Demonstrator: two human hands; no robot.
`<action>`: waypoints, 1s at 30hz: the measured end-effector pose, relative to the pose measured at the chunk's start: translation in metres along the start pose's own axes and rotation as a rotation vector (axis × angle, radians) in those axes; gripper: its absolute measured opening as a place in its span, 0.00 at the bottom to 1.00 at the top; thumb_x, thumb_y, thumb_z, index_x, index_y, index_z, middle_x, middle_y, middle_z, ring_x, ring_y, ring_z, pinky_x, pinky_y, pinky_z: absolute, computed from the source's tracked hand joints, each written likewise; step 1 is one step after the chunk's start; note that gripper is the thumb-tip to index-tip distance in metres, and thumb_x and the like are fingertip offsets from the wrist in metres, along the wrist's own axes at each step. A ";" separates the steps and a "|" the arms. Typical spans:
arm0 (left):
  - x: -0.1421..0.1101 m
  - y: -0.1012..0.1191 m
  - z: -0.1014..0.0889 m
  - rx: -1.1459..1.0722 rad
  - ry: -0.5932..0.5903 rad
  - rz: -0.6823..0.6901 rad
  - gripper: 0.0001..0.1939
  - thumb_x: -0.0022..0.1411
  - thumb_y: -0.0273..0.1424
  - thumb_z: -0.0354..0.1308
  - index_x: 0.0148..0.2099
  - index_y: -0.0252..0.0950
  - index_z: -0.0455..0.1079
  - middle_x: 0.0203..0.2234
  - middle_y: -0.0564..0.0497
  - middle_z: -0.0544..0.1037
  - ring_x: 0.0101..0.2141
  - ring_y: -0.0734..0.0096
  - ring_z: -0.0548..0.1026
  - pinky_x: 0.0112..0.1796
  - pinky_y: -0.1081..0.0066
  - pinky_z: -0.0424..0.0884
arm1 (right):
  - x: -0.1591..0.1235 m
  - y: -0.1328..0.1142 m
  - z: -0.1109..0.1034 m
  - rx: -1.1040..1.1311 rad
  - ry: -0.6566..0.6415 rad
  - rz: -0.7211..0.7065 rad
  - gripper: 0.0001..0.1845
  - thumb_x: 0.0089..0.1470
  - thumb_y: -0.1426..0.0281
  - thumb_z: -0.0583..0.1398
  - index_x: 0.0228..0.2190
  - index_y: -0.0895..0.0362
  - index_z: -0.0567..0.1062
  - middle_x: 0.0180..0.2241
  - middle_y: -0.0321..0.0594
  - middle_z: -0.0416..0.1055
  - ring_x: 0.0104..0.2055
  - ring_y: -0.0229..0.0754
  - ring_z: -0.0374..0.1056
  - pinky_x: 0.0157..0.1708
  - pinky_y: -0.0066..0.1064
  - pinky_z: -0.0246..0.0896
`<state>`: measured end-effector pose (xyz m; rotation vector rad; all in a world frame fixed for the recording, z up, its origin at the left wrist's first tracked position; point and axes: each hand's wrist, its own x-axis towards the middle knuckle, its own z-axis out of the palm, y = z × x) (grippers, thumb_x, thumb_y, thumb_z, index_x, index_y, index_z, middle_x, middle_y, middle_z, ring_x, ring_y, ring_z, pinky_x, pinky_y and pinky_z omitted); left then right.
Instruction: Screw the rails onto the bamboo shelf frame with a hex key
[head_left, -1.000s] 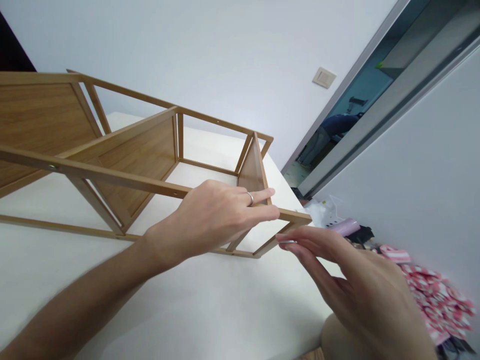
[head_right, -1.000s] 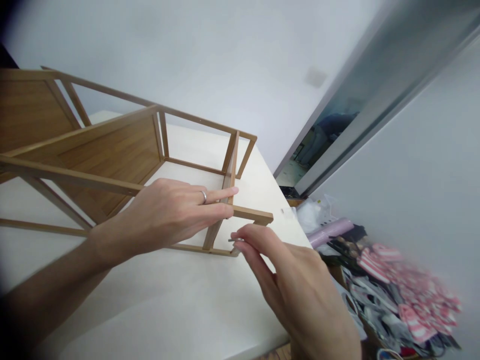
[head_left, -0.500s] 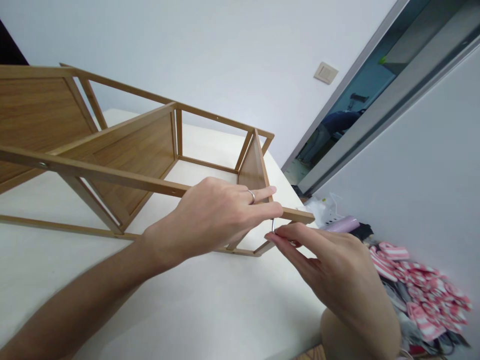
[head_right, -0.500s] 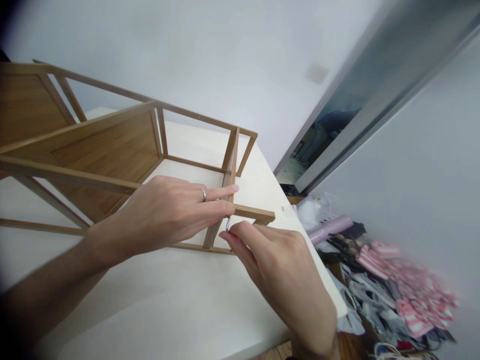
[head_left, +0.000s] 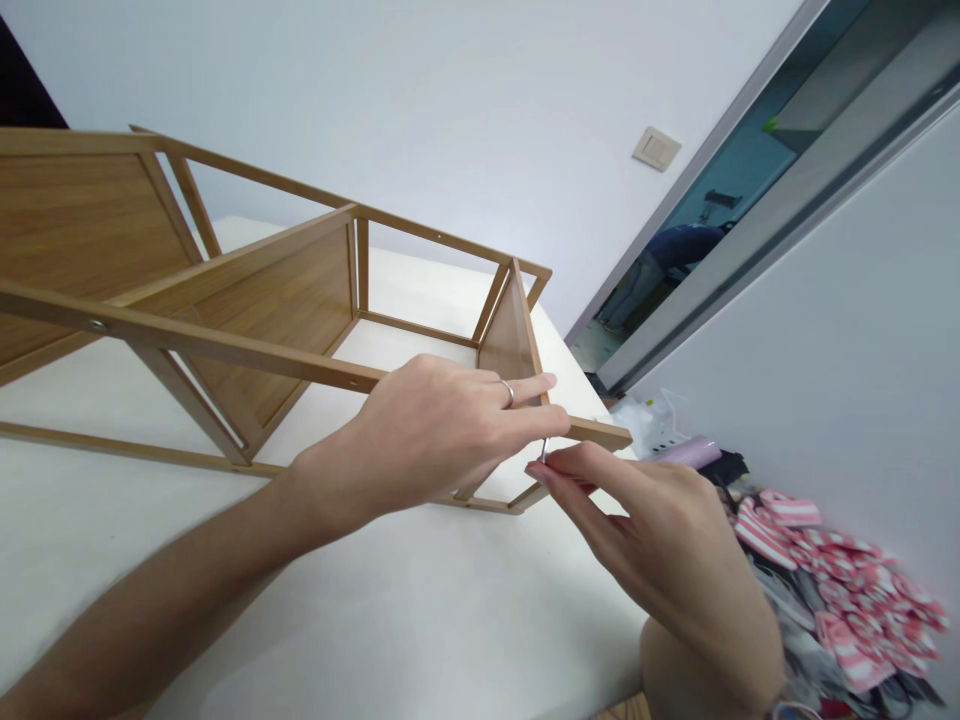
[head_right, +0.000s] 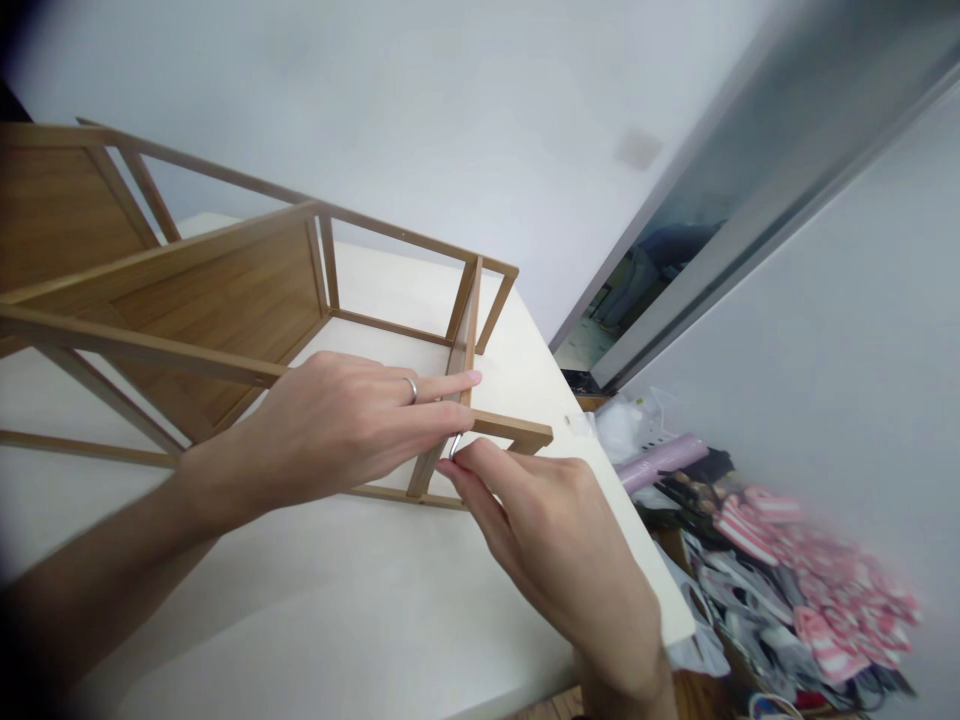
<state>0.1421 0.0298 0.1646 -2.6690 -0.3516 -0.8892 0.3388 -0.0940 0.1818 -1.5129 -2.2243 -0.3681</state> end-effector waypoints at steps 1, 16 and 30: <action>0.000 0.000 0.000 -0.001 -0.002 -0.002 0.11 0.73 0.24 0.52 0.47 0.43 0.73 0.60 0.59 0.79 0.28 0.73 0.80 0.21 0.66 0.53 | 0.000 0.000 0.000 -0.001 0.000 0.007 0.10 0.71 0.66 0.59 0.35 0.52 0.75 0.22 0.27 0.75 0.18 0.32 0.66 0.24 0.26 0.53; 0.002 0.000 0.001 -0.004 0.029 -0.057 0.11 0.77 0.35 0.55 0.56 0.39 0.73 0.28 0.57 0.83 0.23 0.68 0.78 0.21 0.66 0.51 | 0.003 0.002 -0.003 0.164 -0.098 0.066 0.09 0.71 0.68 0.59 0.35 0.53 0.75 0.21 0.26 0.72 0.20 0.32 0.67 0.22 0.25 0.53; 0.001 0.000 -0.003 -0.002 -0.018 0.000 0.12 0.76 0.25 0.51 0.49 0.44 0.74 0.61 0.55 0.79 0.26 0.70 0.80 0.22 0.66 0.55 | 0.000 -0.004 0.001 0.027 -0.020 0.017 0.10 0.73 0.66 0.57 0.36 0.53 0.73 0.24 0.28 0.75 0.19 0.33 0.67 0.22 0.28 0.52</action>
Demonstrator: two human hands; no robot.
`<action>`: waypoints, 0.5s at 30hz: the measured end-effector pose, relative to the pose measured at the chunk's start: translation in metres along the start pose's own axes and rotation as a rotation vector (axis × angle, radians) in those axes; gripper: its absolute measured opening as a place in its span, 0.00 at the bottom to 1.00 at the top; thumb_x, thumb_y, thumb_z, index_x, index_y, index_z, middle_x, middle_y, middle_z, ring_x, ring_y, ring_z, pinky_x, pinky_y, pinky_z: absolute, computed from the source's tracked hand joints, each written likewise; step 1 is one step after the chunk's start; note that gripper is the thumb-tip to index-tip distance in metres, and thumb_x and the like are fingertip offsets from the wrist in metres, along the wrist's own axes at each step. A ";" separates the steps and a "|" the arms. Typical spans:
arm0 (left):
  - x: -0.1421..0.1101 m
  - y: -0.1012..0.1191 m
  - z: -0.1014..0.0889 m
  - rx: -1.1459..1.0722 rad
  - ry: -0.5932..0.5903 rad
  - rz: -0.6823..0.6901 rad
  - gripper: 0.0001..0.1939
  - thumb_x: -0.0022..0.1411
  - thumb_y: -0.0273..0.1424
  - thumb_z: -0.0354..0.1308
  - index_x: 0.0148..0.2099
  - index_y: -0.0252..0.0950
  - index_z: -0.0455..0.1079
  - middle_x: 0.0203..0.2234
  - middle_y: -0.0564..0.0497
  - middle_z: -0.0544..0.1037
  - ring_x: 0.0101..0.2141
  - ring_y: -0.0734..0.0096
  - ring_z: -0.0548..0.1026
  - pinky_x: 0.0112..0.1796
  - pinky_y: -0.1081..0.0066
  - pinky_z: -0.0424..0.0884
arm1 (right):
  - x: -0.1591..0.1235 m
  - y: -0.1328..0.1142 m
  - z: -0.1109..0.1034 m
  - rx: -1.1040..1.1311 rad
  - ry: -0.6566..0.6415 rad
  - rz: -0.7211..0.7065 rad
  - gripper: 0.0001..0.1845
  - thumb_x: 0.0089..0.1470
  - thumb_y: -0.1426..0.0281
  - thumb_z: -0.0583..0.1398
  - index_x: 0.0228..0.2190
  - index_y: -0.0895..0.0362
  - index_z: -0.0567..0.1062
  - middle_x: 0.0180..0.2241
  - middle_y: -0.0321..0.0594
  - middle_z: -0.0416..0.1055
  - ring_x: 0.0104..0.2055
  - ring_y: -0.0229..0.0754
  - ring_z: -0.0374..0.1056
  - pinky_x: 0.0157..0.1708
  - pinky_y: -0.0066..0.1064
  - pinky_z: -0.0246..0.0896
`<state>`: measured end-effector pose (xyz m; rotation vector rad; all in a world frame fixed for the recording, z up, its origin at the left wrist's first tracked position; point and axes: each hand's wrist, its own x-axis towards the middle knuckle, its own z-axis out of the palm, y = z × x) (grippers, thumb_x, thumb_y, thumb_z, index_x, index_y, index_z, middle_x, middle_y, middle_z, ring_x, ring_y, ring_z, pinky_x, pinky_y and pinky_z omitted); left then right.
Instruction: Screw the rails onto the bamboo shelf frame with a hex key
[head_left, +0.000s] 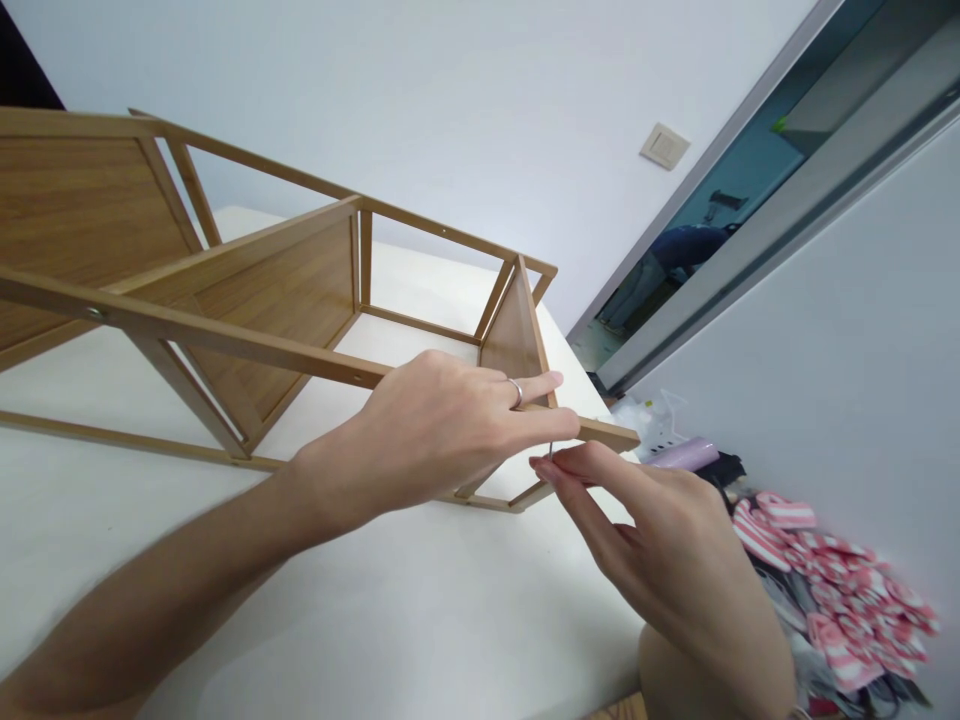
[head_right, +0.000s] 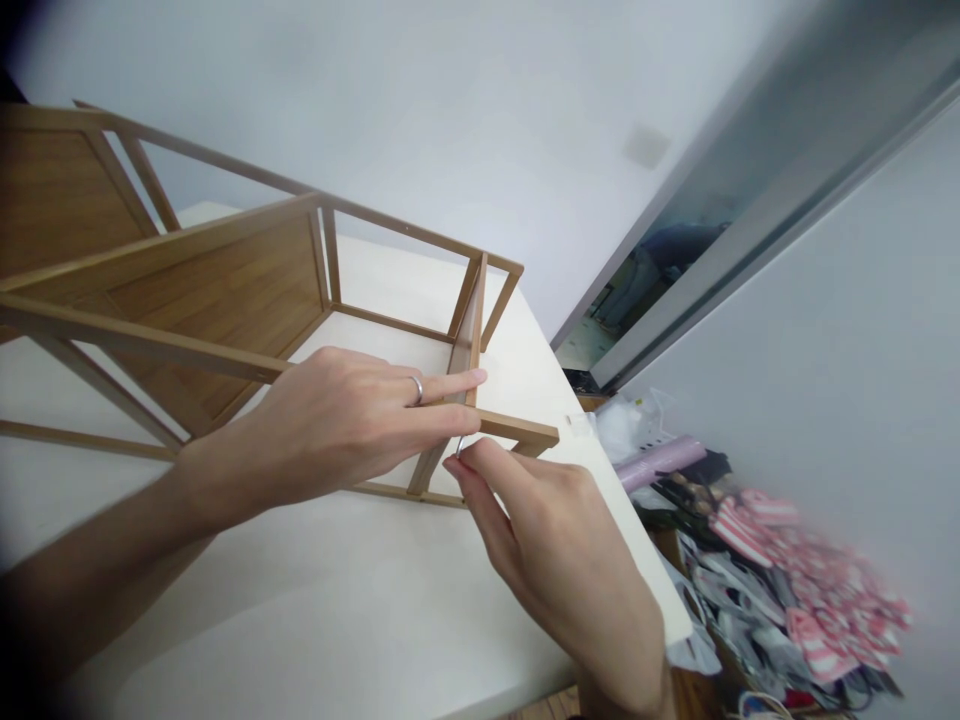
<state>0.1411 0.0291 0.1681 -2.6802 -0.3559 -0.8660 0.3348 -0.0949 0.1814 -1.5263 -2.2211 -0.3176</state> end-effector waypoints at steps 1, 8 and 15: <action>0.000 0.000 0.000 0.004 0.004 0.002 0.12 0.75 0.25 0.51 0.49 0.44 0.74 0.61 0.55 0.79 0.26 0.71 0.80 0.22 0.66 0.55 | 0.000 0.000 -0.001 0.001 -0.002 0.007 0.11 0.73 0.66 0.57 0.35 0.53 0.73 0.24 0.28 0.76 0.19 0.33 0.67 0.22 0.28 0.52; 0.001 0.000 0.005 0.027 0.010 -0.001 0.12 0.73 0.25 0.52 0.50 0.45 0.74 0.60 0.56 0.80 0.26 0.71 0.79 0.21 0.66 0.54 | 0.000 -0.002 -0.001 0.003 0.004 0.065 0.11 0.72 0.65 0.58 0.35 0.53 0.74 0.27 0.29 0.80 0.20 0.35 0.72 0.21 0.29 0.55; 0.001 0.001 0.005 0.005 0.030 -0.011 0.10 0.74 0.26 0.53 0.51 0.43 0.72 0.48 0.56 0.85 0.24 0.71 0.79 0.20 0.66 0.52 | 0.000 -0.004 0.002 0.138 0.109 0.113 0.04 0.67 0.69 0.65 0.42 0.51 0.75 0.34 0.30 0.81 0.29 0.33 0.77 0.26 0.21 0.67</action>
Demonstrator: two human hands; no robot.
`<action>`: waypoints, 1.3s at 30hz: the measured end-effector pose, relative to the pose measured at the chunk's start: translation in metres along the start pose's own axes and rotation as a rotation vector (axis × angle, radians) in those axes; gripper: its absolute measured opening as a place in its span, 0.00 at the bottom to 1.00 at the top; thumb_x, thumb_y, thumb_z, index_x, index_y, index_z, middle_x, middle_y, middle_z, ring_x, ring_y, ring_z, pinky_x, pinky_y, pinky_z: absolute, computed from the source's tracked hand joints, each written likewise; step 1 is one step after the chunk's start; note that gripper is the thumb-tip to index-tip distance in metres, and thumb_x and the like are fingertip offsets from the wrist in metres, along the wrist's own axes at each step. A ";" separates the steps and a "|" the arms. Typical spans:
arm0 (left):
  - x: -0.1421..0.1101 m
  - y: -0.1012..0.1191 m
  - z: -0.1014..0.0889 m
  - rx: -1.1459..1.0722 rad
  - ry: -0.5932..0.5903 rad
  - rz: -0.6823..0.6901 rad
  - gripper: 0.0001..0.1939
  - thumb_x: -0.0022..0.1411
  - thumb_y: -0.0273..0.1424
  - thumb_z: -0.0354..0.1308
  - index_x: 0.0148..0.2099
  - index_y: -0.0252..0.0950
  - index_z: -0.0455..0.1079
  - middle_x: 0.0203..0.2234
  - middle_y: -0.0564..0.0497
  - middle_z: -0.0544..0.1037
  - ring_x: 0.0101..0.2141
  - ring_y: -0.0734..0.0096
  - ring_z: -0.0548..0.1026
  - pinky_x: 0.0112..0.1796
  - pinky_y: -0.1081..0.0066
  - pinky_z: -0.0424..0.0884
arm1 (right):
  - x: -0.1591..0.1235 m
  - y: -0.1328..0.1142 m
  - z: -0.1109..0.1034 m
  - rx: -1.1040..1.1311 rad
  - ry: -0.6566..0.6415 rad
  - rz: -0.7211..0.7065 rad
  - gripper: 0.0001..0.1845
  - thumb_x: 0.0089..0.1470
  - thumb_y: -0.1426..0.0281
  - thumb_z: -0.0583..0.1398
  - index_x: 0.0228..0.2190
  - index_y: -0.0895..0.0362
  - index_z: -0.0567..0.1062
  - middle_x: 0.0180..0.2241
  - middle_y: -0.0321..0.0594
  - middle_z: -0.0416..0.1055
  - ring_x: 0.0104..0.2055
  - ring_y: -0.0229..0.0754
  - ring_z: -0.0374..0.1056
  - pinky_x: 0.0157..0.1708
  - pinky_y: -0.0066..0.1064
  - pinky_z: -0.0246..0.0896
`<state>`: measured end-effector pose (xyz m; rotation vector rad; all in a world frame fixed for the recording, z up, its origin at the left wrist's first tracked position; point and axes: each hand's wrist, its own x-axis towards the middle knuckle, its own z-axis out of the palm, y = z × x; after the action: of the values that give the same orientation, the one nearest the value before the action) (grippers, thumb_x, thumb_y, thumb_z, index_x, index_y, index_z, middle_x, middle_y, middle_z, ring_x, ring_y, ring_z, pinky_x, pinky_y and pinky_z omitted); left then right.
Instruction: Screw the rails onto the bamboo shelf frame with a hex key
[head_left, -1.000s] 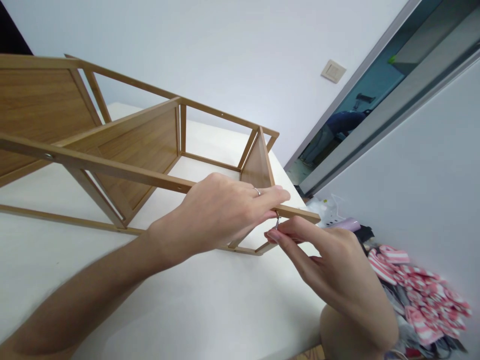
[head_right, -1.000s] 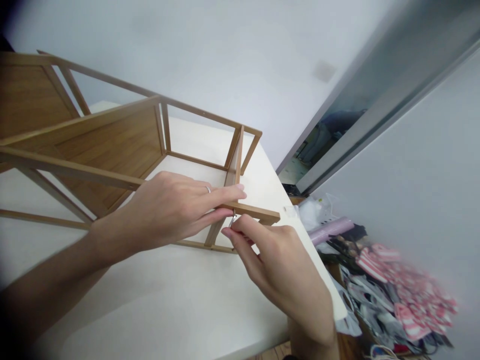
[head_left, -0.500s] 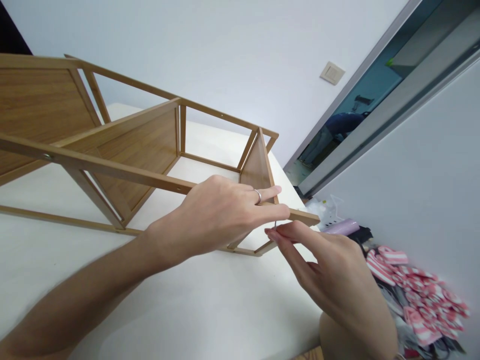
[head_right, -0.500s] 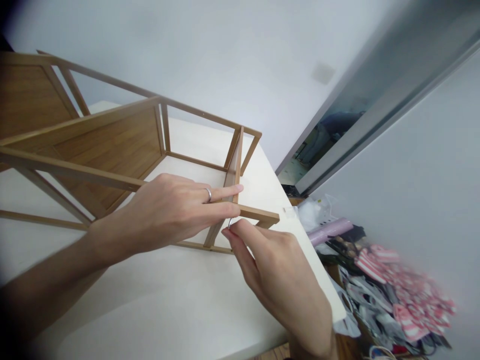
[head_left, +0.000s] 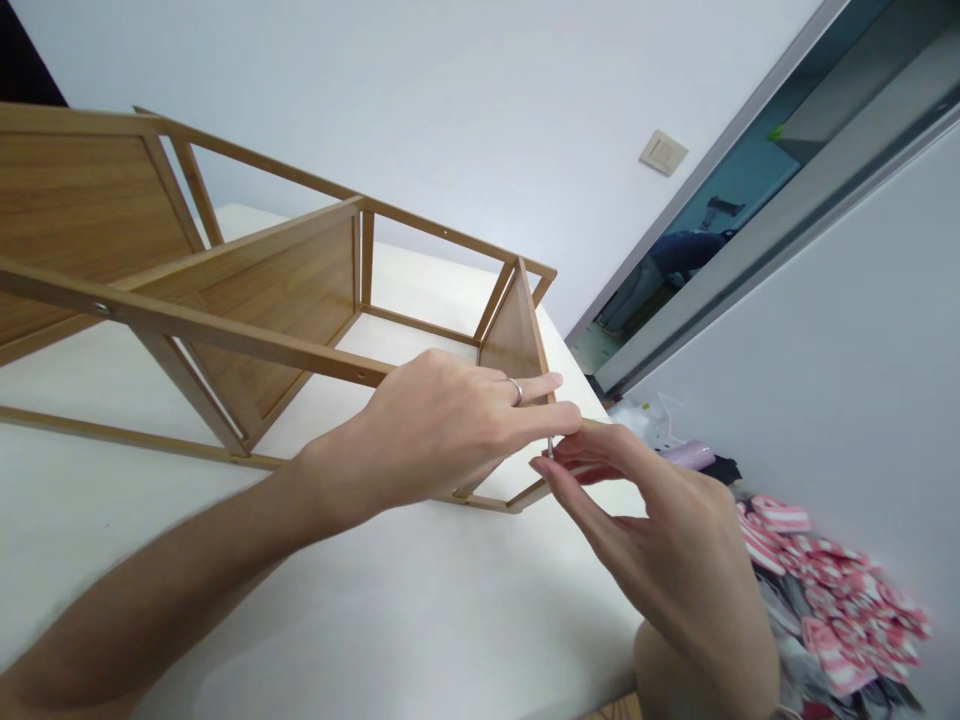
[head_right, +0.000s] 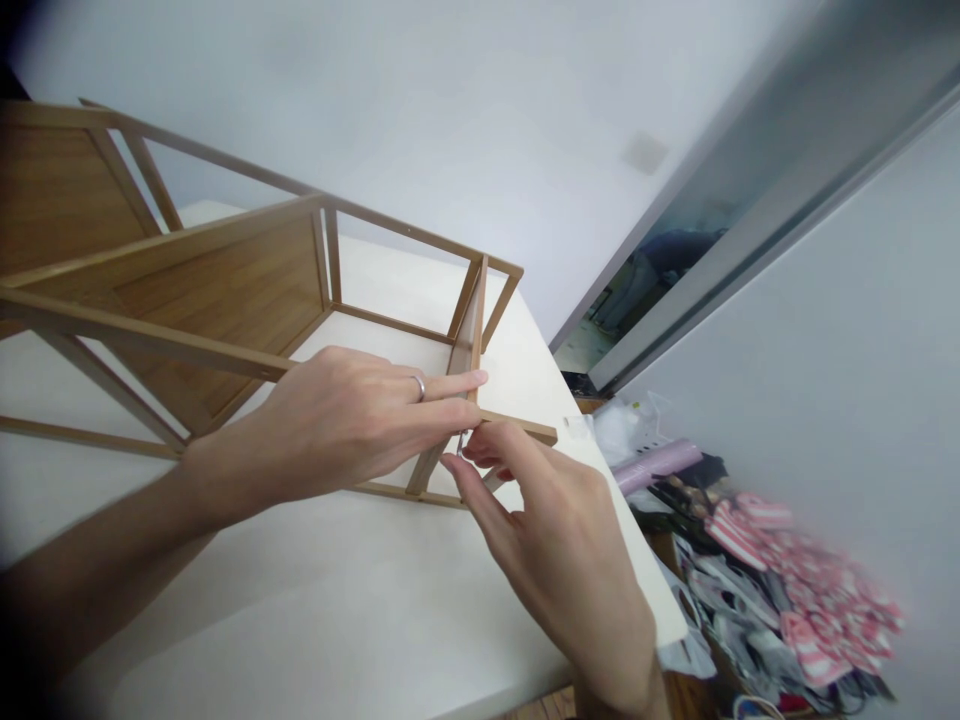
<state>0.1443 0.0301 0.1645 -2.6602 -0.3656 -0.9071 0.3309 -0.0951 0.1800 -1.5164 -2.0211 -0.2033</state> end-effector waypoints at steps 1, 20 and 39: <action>0.000 0.000 0.000 0.002 -0.002 -0.017 0.09 0.75 0.28 0.54 0.53 0.42 0.72 0.40 0.56 0.86 0.24 0.70 0.79 0.20 0.66 0.51 | 0.000 0.000 0.000 0.000 0.013 -0.015 0.06 0.66 0.70 0.65 0.44 0.51 0.75 0.34 0.30 0.81 0.29 0.33 0.76 0.26 0.20 0.67; 0.002 0.001 -0.003 -0.101 -0.168 -0.165 0.16 0.74 0.30 0.52 0.60 0.39 0.70 0.32 0.54 0.84 0.30 0.63 0.81 0.24 0.64 0.55 | 0.007 0.015 0.002 -0.112 -0.010 -0.232 0.01 0.69 0.69 0.63 0.41 0.52 0.77 0.34 0.33 0.83 0.28 0.35 0.78 0.32 0.26 0.72; 0.007 -0.012 -0.028 -0.426 -0.287 -0.149 0.21 0.75 0.30 0.44 0.62 0.42 0.72 0.53 0.47 0.82 0.51 0.60 0.79 0.45 0.65 0.74 | 0.013 0.008 0.011 -0.202 0.019 -0.281 0.12 0.70 0.73 0.58 0.32 0.55 0.74 0.32 0.40 0.79 0.33 0.39 0.76 0.34 0.30 0.67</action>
<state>0.1304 0.0315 0.1926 -3.2075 -0.4871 -0.7047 0.3320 -0.0762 0.1765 -1.3330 -2.2491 -0.5467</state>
